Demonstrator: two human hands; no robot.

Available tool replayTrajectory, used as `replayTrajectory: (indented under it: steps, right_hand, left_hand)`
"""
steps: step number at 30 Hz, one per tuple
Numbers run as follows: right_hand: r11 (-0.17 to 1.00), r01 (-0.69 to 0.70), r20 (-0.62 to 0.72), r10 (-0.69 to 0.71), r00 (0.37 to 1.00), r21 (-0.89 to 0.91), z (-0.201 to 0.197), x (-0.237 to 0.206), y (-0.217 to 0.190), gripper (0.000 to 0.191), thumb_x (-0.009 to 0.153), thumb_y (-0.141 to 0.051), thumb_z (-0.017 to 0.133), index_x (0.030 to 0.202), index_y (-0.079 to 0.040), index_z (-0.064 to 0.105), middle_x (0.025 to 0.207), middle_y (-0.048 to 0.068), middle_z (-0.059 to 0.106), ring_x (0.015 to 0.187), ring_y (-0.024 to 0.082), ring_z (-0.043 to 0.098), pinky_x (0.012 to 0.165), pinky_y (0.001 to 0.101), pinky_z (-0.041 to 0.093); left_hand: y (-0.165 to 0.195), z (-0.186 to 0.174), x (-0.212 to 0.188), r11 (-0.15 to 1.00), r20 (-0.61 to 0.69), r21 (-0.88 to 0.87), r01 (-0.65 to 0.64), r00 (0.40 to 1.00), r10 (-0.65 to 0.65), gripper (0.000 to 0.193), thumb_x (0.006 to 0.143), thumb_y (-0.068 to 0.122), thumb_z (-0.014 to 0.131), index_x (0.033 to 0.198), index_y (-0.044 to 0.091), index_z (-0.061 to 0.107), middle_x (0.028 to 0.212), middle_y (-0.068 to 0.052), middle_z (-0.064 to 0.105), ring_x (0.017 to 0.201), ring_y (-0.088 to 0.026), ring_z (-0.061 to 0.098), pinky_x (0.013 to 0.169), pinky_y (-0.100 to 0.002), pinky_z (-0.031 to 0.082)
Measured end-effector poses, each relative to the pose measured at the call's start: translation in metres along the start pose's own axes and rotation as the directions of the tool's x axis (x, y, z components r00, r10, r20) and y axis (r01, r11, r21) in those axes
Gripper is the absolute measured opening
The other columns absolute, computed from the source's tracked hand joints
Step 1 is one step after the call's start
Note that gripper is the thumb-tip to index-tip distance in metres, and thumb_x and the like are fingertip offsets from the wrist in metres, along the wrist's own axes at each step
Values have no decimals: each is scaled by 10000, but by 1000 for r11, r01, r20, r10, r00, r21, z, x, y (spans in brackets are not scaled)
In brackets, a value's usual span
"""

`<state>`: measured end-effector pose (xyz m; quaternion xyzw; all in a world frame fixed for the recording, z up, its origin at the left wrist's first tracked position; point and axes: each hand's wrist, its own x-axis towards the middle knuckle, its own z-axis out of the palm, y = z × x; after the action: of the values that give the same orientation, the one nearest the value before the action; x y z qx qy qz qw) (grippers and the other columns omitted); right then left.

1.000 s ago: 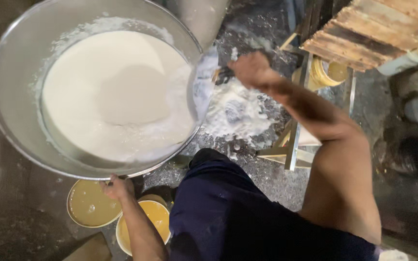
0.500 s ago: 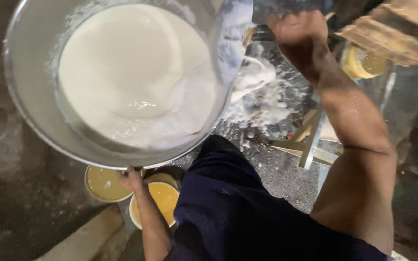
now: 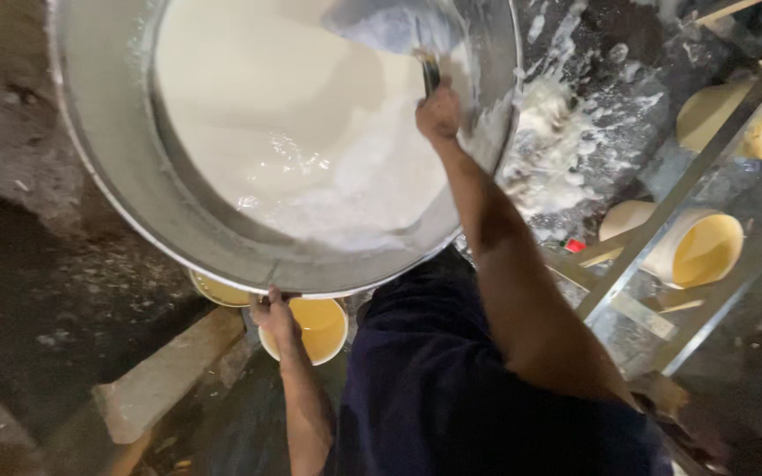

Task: The person ladles yellowish whey from a large basin and pours it into bowls, then uses a flat skimmer to repeatedly skim white foam off the surface of the curds in the basin, working around the rim while steadying the basin with the other hand.

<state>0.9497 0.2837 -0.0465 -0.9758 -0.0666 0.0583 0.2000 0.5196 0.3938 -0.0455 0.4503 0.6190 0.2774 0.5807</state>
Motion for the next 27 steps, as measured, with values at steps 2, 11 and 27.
replayTrajectory:
  steps: [2, 11, 27]
  right_hand:
    - [992, -121, 15, 122, 992, -47, 16, 2, 1, 450, 785, -213, 736, 1127, 47, 604, 973, 237, 729, 913, 407, 722, 805, 493, 582]
    - [555, -734, 367, 637, 678, 392, 72, -13, 20, 192, 803, -168, 699, 857, 12, 660, 773, 156, 701, 676, 295, 692, 587, 434, 556]
    - [870, -489, 607, 421, 674, -62, 130, -19, 20, 262, 889, -208, 673, 905, 26, 556, 871, 211, 665, 761, 312, 619, 675, 456, 523]
  left_hand:
    - [3, -1, -2, 991, 59, 55, -120, 991, 117, 330, 1050, -12, 596, 1368, -83, 545, 1270, -178, 666, 1087, -218, 657, 912, -338, 565]
    - [-2, 5, 4, 996, 12, -87, 31, 999, -30, 487, 959, -89, 499, 1444, -61, 473, 1377, -186, 588, 1161, -268, 641, 951, -400, 573]
    - [-7, 11, 5, 992, -3, -54, 115, 993, -115, 580, 928, -42, 507, 1498, -28, 399, 1389, -161, 563, 1137, -244, 643, 870, -366, 597]
